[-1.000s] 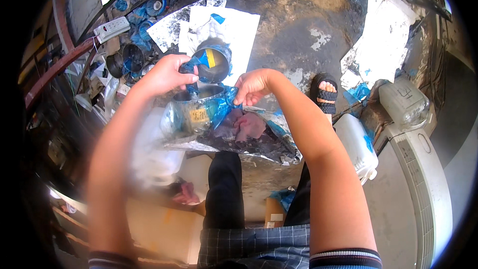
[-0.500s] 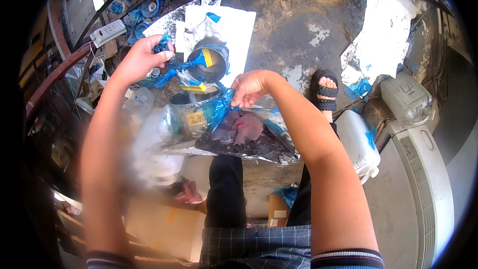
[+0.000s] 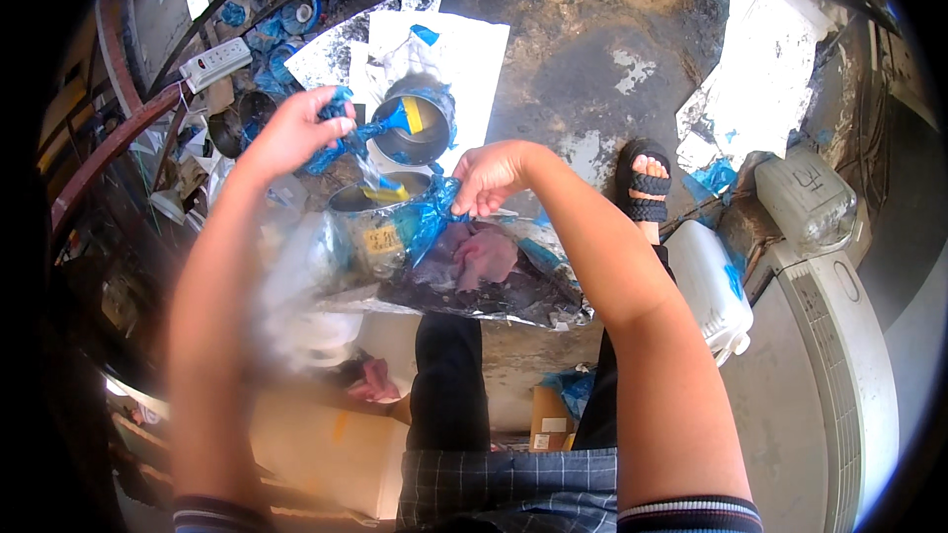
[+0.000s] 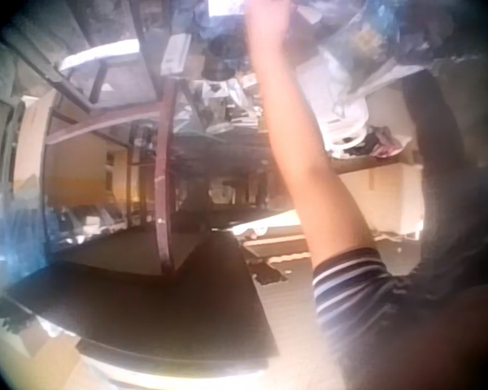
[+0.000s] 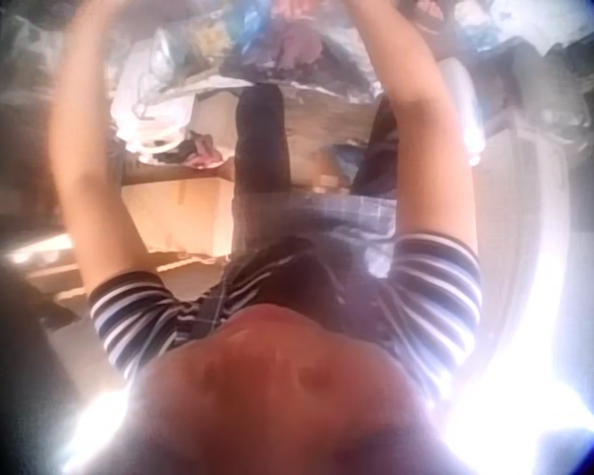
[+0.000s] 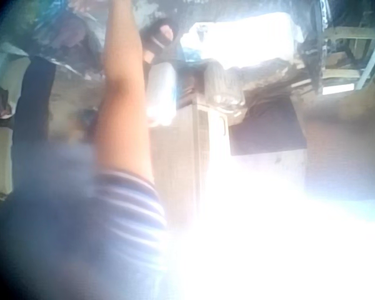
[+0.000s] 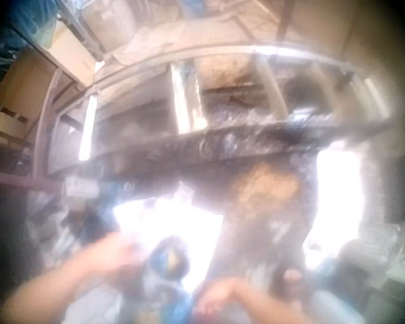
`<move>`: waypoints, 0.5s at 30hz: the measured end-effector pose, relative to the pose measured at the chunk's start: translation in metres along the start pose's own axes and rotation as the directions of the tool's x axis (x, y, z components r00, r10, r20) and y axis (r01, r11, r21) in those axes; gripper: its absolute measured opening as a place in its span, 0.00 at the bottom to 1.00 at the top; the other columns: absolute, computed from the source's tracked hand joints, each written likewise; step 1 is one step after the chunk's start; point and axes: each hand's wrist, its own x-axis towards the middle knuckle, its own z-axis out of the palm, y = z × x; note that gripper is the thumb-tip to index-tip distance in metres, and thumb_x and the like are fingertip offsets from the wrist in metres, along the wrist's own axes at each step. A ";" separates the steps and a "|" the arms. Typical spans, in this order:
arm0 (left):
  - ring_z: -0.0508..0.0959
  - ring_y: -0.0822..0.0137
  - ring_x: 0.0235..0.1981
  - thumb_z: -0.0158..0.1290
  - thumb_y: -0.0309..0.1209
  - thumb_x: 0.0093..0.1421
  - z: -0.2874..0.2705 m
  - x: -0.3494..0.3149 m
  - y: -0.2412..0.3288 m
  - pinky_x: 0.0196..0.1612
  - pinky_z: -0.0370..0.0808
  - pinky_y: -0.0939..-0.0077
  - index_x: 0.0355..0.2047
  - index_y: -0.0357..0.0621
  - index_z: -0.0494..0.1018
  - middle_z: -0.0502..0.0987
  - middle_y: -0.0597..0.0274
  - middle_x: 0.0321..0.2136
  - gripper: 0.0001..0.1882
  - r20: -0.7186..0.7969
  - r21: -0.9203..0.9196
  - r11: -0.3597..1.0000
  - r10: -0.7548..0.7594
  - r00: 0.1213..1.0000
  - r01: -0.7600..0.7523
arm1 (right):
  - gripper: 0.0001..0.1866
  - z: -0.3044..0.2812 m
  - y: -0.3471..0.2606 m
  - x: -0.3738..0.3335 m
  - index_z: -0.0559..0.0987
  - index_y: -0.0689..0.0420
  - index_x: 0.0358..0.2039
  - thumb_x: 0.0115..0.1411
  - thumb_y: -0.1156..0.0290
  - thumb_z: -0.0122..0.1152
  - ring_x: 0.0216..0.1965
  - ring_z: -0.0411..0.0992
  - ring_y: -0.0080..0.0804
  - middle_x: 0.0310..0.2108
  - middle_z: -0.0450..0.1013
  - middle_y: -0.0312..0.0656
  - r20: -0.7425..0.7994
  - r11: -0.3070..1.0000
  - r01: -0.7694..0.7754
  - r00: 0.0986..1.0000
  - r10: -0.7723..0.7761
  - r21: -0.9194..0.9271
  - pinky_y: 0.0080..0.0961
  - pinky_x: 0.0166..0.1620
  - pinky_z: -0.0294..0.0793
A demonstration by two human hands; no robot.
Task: The person pours liquid from a plastic bottle into a metal paint can and stirs the contents with a blue-handled brush. They then pour the mixed paint into a larger metal container and continue stirring.
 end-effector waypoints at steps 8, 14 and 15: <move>0.69 0.79 0.26 0.54 0.27 0.60 -0.023 0.002 0.020 0.33 0.71 0.81 0.36 0.41 0.71 0.73 0.71 0.29 0.05 -0.016 0.109 0.994 -0.010 1.000 0.012 | 0.08 -0.004 0.009 0.007 0.79 0.59 0.29 0.51 0.72 0.69 0.22 0.74 0.22 0.23 0.77 0.38 -0.020 1.000 -0.019 1.000 0.019 0.015 0.17 0.25 0.72; 0.71 0.78 0.26 0.54 0.26 0.60 -0.004 0.003 0.001 0.32 0.72 0.82 0.33 0.42 0.71 0.71 0.71 0.27 0.03 0.213 0.030 0.996 -0.090 0.973 0.086 | 0.08 -0.006 0.010 0.005 0.79 0.58 0.28 0.50 0.71 0.70 0.21 0.74 0.22 0.23 0.77 0.38 -0.017 0.999 -0.010 1.000 0.011 0.039 0.17 0.25 0.72; 0.71 0.78 0.26 0.54 0.26 0.60 0.004 0.002 -0.003 0.32 0.72 0.81 0.34 0.42 0.71 0.71 0.71 0.27 0.03 0.217 0.017 0.994 -0.112 0.970 0.111 | 0.08 -0.005 0.009 0.004 0.79 0.58 0.28 0.51 0.72 0.70 0.21 0.74 0.22 0.22 0.77 0.38 -0.012 0.999 -0.002 1.000 0.003 0.039 0.17 0.25 0.72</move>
